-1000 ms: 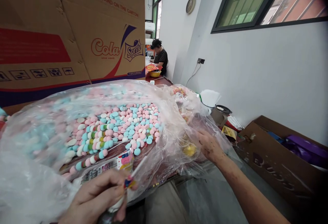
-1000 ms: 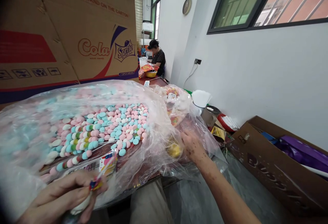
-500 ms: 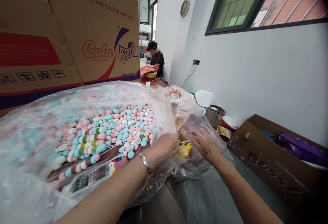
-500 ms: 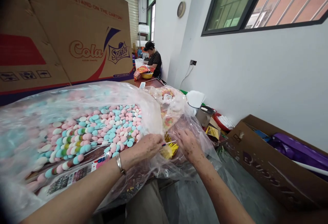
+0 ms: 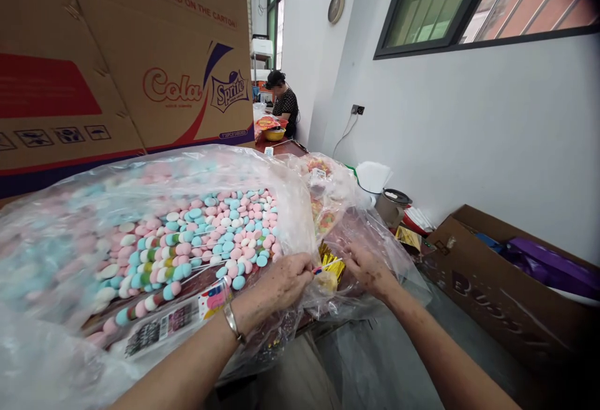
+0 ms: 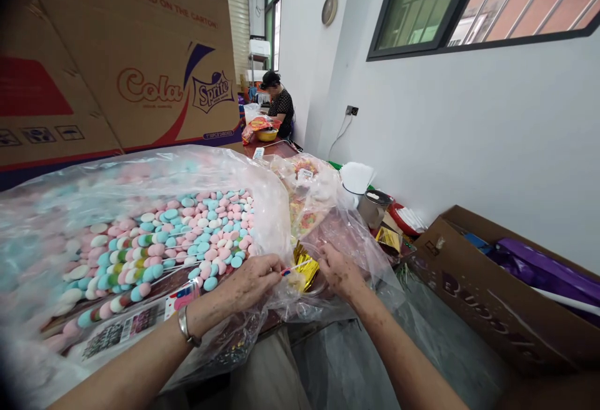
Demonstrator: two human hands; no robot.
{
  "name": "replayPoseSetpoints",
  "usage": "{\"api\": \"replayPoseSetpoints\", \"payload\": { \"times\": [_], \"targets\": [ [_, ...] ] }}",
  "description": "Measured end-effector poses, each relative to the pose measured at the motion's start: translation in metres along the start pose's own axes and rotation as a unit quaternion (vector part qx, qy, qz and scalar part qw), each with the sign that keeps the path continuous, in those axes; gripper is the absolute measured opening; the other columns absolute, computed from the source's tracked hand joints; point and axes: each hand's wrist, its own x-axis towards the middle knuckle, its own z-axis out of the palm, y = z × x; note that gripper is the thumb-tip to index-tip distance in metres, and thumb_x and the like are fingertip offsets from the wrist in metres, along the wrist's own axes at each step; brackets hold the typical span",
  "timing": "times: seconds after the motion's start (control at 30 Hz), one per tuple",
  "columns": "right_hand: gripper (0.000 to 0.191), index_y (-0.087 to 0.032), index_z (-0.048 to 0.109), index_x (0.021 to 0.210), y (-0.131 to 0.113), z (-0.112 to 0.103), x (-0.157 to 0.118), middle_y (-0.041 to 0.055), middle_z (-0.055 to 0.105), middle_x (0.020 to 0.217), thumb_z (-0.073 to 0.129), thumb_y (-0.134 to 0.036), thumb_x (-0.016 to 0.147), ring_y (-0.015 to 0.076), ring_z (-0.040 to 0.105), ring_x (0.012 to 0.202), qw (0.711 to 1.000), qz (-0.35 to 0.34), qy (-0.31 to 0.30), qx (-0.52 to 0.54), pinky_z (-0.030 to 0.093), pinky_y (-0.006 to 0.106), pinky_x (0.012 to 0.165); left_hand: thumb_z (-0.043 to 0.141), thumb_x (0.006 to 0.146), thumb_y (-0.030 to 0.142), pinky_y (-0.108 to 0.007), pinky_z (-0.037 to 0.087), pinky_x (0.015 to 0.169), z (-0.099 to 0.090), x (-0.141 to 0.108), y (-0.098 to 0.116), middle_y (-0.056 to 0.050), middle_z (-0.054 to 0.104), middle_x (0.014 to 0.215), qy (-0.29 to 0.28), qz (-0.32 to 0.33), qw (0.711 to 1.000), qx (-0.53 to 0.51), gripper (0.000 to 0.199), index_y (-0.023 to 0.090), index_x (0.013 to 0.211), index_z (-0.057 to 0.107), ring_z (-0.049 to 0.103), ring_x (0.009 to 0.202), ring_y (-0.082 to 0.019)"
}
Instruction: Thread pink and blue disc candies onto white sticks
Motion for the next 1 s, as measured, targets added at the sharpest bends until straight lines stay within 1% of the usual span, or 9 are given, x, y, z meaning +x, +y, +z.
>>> {"api": "replayPoseSetpoints", "payload": {
  "times": [0.13,0.23,0.33,0.43,0.5,0.6,0.73,0.83,1.0],
  "targets": [
    [0.022,-0.021,0.063,0.087,0.013,-0.011,0.005,0.0026,0.067,0.072,0.042,-0.03,0.085,0.0191,0.06,0.067,0.999,0.026,0.026,-0.017,0.038,0.026,0.057,0.041,0.088,0.022,-0.025,0.039,0.062,0.004,-0.006,-0.008,-0.001,0.062,0.076,0.004,0.004,1.0,0.027,0.02,0.018,0.084,0.06,0.057,0.072,-0.017],
    [0.023,-0.021,0.063,0.085,0.028,-0.033,0.008,0.0013,0.062,0.062,0.042,-0.03,0.083,0.0185,0.056,0.059,0.997,0.054,0.049,-0.028,0.035,0.026,0.053,0.039,0.09,0.021,-0.025,0.041,0.064,0.006,-0.008,-0.01,-0.003,0.064,0.08,-0.018,0.006,0.998,0.06,0.021,0.018,0.087,0.06,0.059,0.074,-0.017],
    [0.025,-0.02,0.063,0.089,0.036,-0.056,0.008,-0.0001,0.06,0.057,0.042,-0.029,0.079,0.0176,0.055,0.054,0.992,0.091,0.083,-0.006,0.036,0.026,0.052,0.042,0.09,0.02,-0.027,0.045,0.069,0.012,-0.007,-0.006,-0.005,0.066,0.084,-0.052,0.022,0.994,0.099,0.018,0.018,0.089,0.061,0.061,0.077,-0.019],
    [0.029,-0.019,0.063,0.094,0.026,-0.07,0.01,-0.0012,0.061,0.056,0.043,-0.027,0.076,0.0163,0.054,0.052,0.989,0.104,0.1,0.011,0.038,0.026,0.052,0.046,0.087,0.016,-0.032,0.048,0.075,0.02,-0.005,0.002,-0.008,0.068,0.09,-0.08,0.042,0.986,0.14,0.014,0.018,0.089,0.06,0.063,0.082,-0.022],
    [0.031,-0.019,0.064,0.099,0.013,-0.072,0.013,-0.0012,0.062,0.057,0.043,-0.027,0.078,0.016,0.054,0.052,0.991,0.096,0.09,-0.014,0.038,0.025,0.053,0.045,0.086,0.014,-0.035,0.049,0.075,0.023,-0.004,0.006,-0.011,0.068,0.093,-0.092,0.054,0.981,0.164,0.015,0.016,0.09,0.059,0.065,0.083,-0.025],
    [0.032,-0.018,0.064,0.103,-0.008,-0.062,0.016,0.0013,0.066,0.065,0.041,-0.024,0.082,0.0173,0.058,0.061,0.992,0.073,0.05,-0.086,0.038,0.026,0.057,0.042,0.087,0.011,-0.038,0.051,0.075,0.023,-0.007,0.007,-0.014,0.068,0.094,-0.099,0.07,0.974,0.19,0.018,0.014,0.094,0.058,0.066,0.084,-0.028],
    [0.023,-0.02,0.065,0.093,-0.024,-0.031,0.014,0.0043,0.07,0.08,0.043,-0.02,0.085,0.0181,0.062,0.073,0.99,0.046,-0.006,-0.132,0.037,0.025,0.062,0.042,0.086,0.009,-0.038,0.051,0.077,0.017,-0.016,0.004,-0.014,0.068,0.094,-0.1,0.087,0.969,0.209,0.019,0.014,0.095,0.059,0.066,0.086,-0.028],
    [0.021,-0.02,0.065,0.092,-0.03,-0.011,0.01,0.0071,0.071,0.081,0.044,-0.019,0.086,0.0198,0.063,0.074,0.985,0.05,-0.031,-0.162,0.036,0.026,0.061,0.042,0.088,0.01,-0.038,0.051,0.078,0.014,-0.022,0.003,-0.013,0.067,0.098,-0.096,0.093,0.967,0.218,0.02,0.014,0.096,0.059,0.065,0.087,-0.027],
    [0.025,-0.019,0.064,0.104,-0.037,-0.001,0.007,0.0104,0.072,0.081,0.044,-0.018,0.087,0.0223,0.065,0.073,0.976,0.064,-0.054,-0.202,0.036,0.029,0.062,0.041,0.087,0.009,-0.034,0.049,0.073,0.009,-0.038,0.005,-0.011,0.064,0.101,-0.07,0.101,0.968,0.219,0.019,0.017,0.095,0.056,0.061,0.082,-0.023]
  ]
}}
